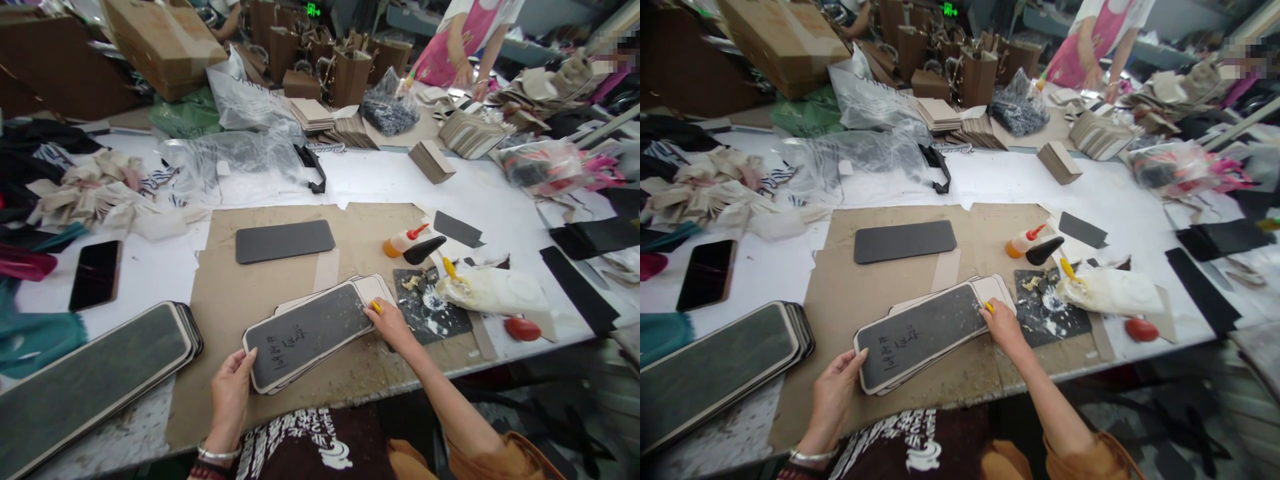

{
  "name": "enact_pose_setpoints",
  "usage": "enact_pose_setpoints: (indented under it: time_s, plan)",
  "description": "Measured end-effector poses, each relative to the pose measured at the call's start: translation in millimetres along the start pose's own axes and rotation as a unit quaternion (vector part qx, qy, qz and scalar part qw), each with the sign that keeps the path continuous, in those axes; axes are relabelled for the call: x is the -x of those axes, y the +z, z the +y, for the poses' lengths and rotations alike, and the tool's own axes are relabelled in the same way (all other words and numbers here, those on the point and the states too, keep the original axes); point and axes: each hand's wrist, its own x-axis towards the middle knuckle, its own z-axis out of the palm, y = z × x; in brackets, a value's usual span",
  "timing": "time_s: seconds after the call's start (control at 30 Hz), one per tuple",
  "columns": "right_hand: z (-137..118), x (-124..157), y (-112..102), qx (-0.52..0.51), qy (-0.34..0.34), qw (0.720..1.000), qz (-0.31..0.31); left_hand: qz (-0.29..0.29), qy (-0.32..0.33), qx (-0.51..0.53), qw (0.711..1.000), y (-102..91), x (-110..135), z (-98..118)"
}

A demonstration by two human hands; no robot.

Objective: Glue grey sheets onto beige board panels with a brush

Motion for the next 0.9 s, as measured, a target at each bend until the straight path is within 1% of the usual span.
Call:
enact_pose_setpoints:
  time_s: [0.17, 0.33, 0.43, 0.67, 0.8, 0.9]
  plan:
    - [-0.9, 2.3, -8.7, -0.04, 0.024, 0.999, 0.027, -0.001, 0.006, -0.012, 1.0, -3.6, -5.1, -6.7]
    - [-3.8, 1.7, -0.2, -0.049, 0.004, 0.999, 0.005, 0.005, 0.008, -0.038, 0.999, -6.0, -9.1, -9.9]
    - [-5.4, -0.3, 4.4, -0.061, 0.016, 0.998, 0.003, 0.017, 0.004, -0.051, 0.999, -6.7, -9.8, -9.5]
    - [-14.5, -6.7, 1.4, -0.045, 0.032, 0.998, 0.001, 0.006, -0.001, -0.074, 0.997, -10.5, -12.8, -11.0]
    - [-15.3, -8.8, -3.1, -0.077, 0.059, 0.995, 0.007, 0.011, -0.006, -0.076, 0.997, -10.2, -12.7, -10.8]
    - [-11.2, -7.3, -7.0, -0.072, 0.085, 0.994, 0.024, 0.016, -0.03, -0.091, 0.995, -12.2, -15.5, -12.3]
